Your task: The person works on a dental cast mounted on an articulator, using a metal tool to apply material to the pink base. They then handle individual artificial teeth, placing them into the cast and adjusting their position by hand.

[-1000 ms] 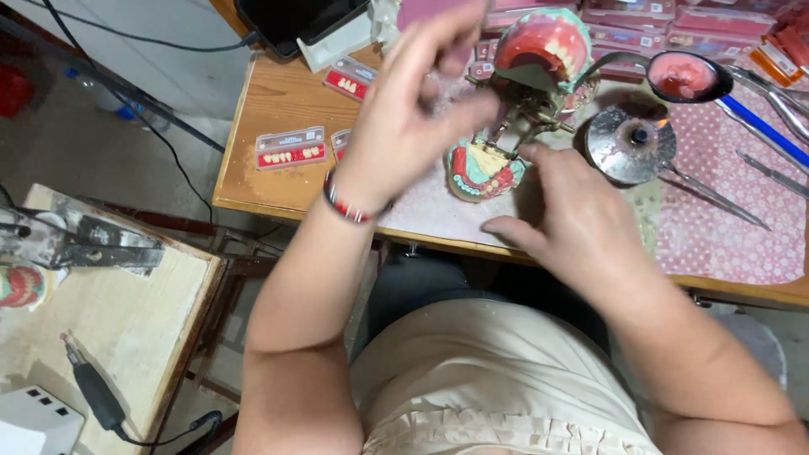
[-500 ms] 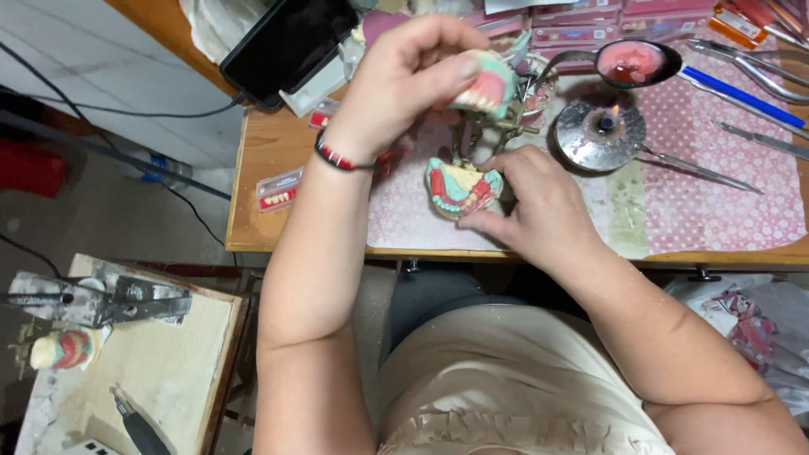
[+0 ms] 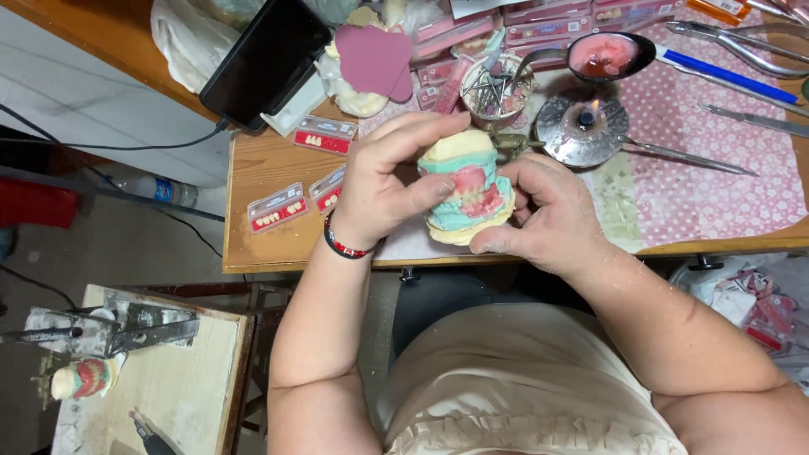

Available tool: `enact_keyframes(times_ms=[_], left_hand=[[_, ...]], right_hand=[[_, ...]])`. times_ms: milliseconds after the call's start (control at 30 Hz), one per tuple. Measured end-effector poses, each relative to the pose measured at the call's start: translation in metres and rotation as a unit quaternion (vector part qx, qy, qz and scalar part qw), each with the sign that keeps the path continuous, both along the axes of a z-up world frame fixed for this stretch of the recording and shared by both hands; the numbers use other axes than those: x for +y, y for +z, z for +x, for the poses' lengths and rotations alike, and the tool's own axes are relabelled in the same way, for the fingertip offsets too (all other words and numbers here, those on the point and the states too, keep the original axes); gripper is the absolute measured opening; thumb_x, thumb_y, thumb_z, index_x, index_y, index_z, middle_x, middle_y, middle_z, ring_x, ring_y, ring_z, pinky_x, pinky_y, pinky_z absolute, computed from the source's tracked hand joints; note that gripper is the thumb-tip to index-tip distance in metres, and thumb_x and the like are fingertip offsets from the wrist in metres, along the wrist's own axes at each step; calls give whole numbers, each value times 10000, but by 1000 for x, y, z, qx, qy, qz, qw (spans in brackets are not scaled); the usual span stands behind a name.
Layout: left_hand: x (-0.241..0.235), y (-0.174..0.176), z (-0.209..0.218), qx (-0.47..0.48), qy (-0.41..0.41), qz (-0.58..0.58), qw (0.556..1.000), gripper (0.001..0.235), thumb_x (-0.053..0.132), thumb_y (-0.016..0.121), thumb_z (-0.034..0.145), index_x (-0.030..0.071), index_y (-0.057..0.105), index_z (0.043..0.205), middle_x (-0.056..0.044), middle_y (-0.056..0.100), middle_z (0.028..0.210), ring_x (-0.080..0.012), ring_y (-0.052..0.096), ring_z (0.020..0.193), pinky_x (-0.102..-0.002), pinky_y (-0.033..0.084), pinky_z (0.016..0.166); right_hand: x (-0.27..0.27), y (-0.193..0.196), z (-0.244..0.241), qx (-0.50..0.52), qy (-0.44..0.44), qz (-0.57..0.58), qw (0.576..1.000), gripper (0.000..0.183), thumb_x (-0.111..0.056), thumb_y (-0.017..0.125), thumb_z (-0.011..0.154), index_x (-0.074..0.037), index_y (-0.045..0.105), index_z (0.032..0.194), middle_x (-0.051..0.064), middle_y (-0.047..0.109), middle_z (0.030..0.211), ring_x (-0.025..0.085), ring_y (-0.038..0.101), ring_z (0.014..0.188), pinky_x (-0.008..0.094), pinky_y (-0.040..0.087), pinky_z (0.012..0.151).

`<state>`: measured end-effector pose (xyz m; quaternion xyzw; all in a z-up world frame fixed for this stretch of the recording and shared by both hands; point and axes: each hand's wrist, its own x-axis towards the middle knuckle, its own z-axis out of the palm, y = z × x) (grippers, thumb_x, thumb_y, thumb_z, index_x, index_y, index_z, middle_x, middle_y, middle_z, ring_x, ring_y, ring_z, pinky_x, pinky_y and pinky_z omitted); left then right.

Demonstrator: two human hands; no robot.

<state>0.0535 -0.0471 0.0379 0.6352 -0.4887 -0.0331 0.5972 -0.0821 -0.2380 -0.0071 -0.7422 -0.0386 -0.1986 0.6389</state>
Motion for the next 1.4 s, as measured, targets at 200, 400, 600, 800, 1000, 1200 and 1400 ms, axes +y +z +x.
enact_keyframes(times_ms=[200, 400, 600, 800, 1000, 1200, 1400], left_hand=[[4, 2, -14, -12, 19, 40, 999, 581, 495, 717, 953, 57, 683, 1333, -158, 702, 1253, -297, 701, 1133, -439, 577, 968], [7, -15, -19, -34, 18, 30, 999, 900, 805, 510, 923, 62, 600, 1422, -166, 653, 1385, -324, 641, 1302, -467, 522, 1097], [5, -20, -14, -66, -15, 1, 998, 1051, 904, 454, 845, 54, 565, 1454, -190, 621, 1405, -346, 620, 1284, -498, 508, 1104], [4, -16, -3, -101, -43, 44, 993, 1000, 887, 384, 905, 79, 592, 1455, -88, 652, 1397, -306, 584, 1277, -447, 444, 1121], [-6, -20, -4, -36, -97, -17, 994, 845, 741, 537, 912, 31, 648, 1355, -142, 671, 1277, -328, 637, 1224, -494, 431, 1148], [-1, 32, 1, 56, -144, 35, 987, 690, 694, 396, 1070, 67, 578, 1295, -107, 676, 1204, -236, 682, 1137, -359, 570, 1015], [-23, 56, 21, 20, -190, 86, 978, 567, 537, 380, 1079, 38, 601, 1234, -87, 627, 1223, -212, 617, 1158, -348, 476, 1054]], right_hand=[[-1, 4, -2, 7, 11, 11, 1000, 606, -360, 1035, 582, 4, 690, 923, 35, 325, 684, 121, 405, 597, 246, 444, 513], [-3, 2, -4, 8, 30, 14, 999, 589, -345, 1034, 583, -2, 698, 924, 18, 315, 683, 113, 403, 598, 229, 439, 508], [-4, -4, -3, -1, 49, 21, 999, 576, -381, 1021, 615, -19, 690, 918, 2, 313, 703, 83, 396, 586, 216, 449, 519], [-4, -2, -4, -16, 82, 4, 997, 550, -404, 1006, 629, -28, 695, 884, 11, 338, 664, 98, 443, 507, 220, 456, 467], [-5, -3, -1, -60, 103, -26, 993, 549, -407, 999, 641, -18, 713, 903, 22, 431, 650, 130, 495, 518, 278, 478, 574], [-4, 12, -5, -65, 115, -240, 962, 515, -454, 871, 788, -110, 670, 1115, 52, 644, 1004, 213, 625, 886, 304, 463, 814], [1, 9, -2, -28, 33, -358, 933, 577, -494, 843, 834, -77, 689, 1202, 90, 698, 1054, 281, 671, 930, 389, 506, 772]])
